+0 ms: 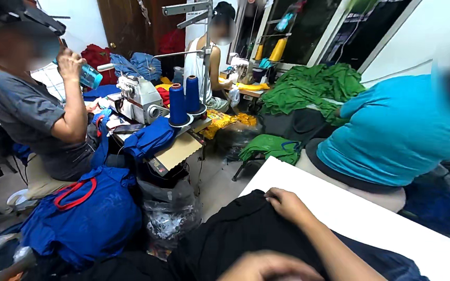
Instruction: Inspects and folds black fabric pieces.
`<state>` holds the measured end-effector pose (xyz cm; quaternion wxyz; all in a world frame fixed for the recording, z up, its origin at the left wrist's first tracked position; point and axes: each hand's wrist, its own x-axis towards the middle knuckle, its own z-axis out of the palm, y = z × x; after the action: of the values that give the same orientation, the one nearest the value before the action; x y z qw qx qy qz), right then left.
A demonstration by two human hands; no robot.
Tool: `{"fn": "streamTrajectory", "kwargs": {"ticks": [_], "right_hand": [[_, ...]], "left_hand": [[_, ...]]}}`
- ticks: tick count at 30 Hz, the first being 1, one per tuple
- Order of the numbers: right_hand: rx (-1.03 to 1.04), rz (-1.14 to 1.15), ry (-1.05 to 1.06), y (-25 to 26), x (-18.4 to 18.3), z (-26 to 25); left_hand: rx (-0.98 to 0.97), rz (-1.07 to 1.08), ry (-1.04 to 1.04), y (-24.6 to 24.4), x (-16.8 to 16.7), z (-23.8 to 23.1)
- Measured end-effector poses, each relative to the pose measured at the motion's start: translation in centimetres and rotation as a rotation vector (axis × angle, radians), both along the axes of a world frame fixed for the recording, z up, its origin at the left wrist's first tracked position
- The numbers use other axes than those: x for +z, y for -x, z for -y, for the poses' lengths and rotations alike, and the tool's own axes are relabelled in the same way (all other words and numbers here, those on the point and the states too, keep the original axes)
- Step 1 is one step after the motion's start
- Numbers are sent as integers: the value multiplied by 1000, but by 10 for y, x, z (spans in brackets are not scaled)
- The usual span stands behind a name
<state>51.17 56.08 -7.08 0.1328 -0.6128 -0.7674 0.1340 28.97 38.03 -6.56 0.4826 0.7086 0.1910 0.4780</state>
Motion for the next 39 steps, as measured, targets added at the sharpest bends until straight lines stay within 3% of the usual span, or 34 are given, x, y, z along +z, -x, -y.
{"fn": "streamTrajectory", "kwargs": {"ticks": [1, 2, 3, 4, 6, 10, 18, 26, 34, 39], "right_hand": [[-15, -18, -10, -1, -2, 2], [-28, -27, -18, -2, -5, 3], [-38, -27, -23, -3, -8, 2], [-43, -14, -31, -4, -11, 0], [-34, 13, -73, -6, -18, -4], [-17, 16, -184, -9, -31, -6], [-39, 15, -158, -9, -27, -4], [-66, -148, -116, -3, 21, 25], [111, -111, -165, -19, 46, 54], [179, -129, -115, -30, 69, 83]], "left_hand": [[283, -173, 33, 13, -1, -17], [515, -479, 67, 24, -6, -34], [628, -767, 139, 32, -11, -48], [654, -954, 241, 38, -15, -59], [662, -1079, 356, 43, -26, -68], [714, -923, 391, 46, -27, -64], [725, -556, 505, 60, -26, -58], [559, -734, 431, 61, -18, -54], [799, -698, 279, 49, -8, -36], [698, -702, 238, 52, -3, -19]]}}
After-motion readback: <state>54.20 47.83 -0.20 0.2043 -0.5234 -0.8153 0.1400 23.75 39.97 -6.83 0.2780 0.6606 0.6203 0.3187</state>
